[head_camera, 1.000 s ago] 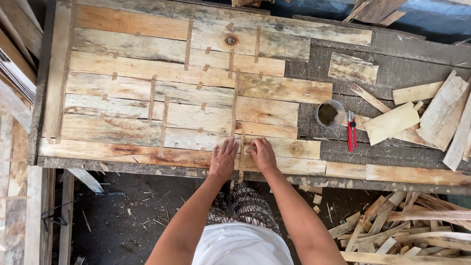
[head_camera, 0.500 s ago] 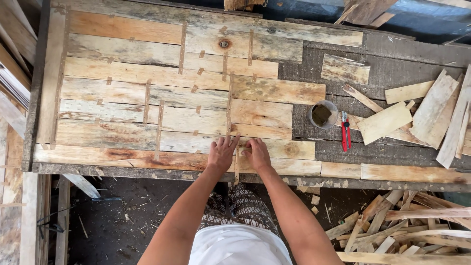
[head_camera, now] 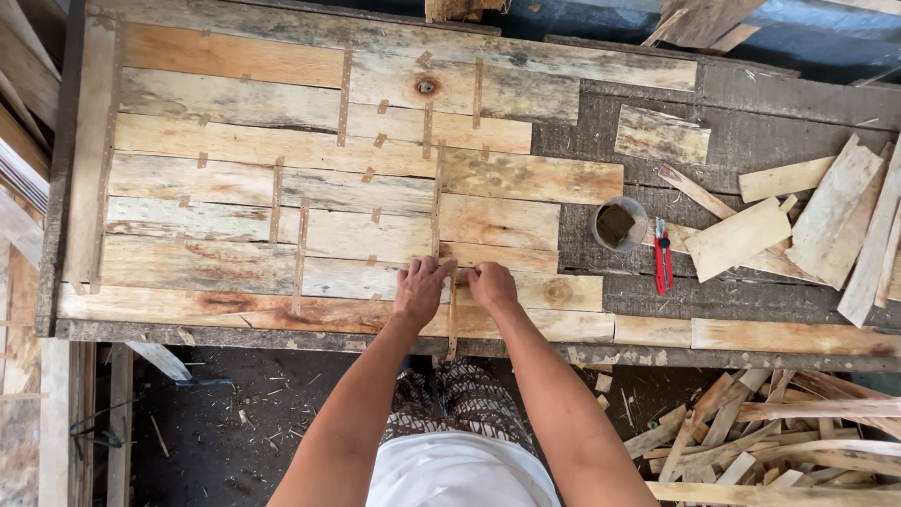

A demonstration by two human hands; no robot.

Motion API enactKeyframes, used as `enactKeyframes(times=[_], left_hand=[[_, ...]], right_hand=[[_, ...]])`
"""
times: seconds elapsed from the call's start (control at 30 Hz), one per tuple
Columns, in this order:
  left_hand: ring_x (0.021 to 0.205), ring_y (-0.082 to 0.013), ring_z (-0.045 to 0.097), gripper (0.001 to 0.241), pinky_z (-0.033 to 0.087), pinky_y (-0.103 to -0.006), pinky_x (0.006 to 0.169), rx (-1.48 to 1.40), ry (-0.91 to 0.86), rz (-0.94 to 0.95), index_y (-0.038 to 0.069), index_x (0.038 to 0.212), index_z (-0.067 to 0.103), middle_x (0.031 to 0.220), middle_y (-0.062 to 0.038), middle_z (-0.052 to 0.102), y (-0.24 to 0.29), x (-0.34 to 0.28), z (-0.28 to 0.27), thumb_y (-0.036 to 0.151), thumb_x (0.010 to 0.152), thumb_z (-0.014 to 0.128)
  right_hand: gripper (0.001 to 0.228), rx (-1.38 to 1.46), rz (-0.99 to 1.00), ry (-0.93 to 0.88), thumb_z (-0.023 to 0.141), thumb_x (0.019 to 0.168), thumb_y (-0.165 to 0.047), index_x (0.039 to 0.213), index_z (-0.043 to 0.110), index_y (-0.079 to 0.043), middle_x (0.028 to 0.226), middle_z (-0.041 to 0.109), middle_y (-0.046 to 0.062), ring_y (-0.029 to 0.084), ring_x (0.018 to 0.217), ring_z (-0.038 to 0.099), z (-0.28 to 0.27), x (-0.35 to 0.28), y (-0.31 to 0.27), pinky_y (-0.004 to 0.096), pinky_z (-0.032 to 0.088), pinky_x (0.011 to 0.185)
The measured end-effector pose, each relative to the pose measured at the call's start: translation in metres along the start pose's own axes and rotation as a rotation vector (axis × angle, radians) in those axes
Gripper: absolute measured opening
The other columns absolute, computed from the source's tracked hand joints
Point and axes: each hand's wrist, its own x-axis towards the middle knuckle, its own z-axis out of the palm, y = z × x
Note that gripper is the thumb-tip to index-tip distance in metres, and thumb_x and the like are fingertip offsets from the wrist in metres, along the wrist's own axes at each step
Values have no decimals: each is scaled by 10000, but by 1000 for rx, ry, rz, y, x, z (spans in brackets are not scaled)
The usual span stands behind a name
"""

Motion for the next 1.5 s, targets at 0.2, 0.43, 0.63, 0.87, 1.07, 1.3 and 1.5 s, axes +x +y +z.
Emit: enactKeyframes(times=[0.2, 0.43, 0.63, 0.87, 1.07, 1.3, 1.5], left_hand=[[1252, -255, 469, 557, 390, -473, 1027, -65, -49, -14, 328, 1468, 499, 1316, -42, 519, 0, 5, -9, 135, 959, 619], [1228, -240, 486, 522, 392, -456, 1031, -148, 2, -20, 329, 1419, 579, 1270, -29, 547, -3, 5, -4, 110, 946, 608], [1148, -229, 539, 231, 393, -448, 969, -268, 131, -224, 326, 1144, 776, 1102, -12, 643, 6, 22, 7, 315, 933, 684], [1116, -216, 568, 218, 375, -450, 957, -265, 214, -271, 317, 1065, 801, 1083, 16, 687, 3, 26, 19, 357, 853, 770], [1098, -203, 576, 227, 367, -444, 972, -274, 199, -253, 329, 1064, 802, 1070, 38, 691, 2, 26, 14, 341, 839, 781], [1107, -210, 557, 257, 356, -452, 983, -229, 137, -213, 338, 1124, 776, 1107, 21, 668, 0, 25, 13, 384, 871, 775], [1158, -200, 547, 314, 351, -452, 1005, -191, 136, -191, 347, 1159, 761, 1174, 33, 658, -3, 25, 19, 356, 846, 783]], right_hand=[[336, -8, 27, 5, 707, 969, -391, 880, 775, -74, 786, 771, 79, 195, 621, 708, 7, 5, -2, 375, 575, 611], [398, -5, 98, -18, 697, 982, -453, 872, 772, -78, 798, 774, 103, 248, 675, 727, -8, -13, -21, 417, 568, 649], [330, 24, 40, 125, 758, 900, -423, 896, 794, -94, 898, 771, 134, 325, 862, 739, 5, -2, -7, 446, 578, 769], [347, 9, 27, 118, 755, 900, -446, 896, 793, -102, 897, 768, 131, 325, 858, 740, 7, -1, -5, 451, 575, 771], [363, 10, 22, 104, 744, 915, -448, 866, 784, -90, 832, 762, 119, 297, 792, 738, 4, -4, -10, 453, 567, 730], [372, 31, 45, 51, 714, 947, -445, 858, 765, -87, 814, 762, 104, 253, 746, 734, 1, -7, -13, 430, 565, 699], [386, -1, 45, 64, 721, 937, -455, 875, 754, -75, 875, 759, 107, 269, 806, 734, 5, -4, -10, 441, 565, 726]])
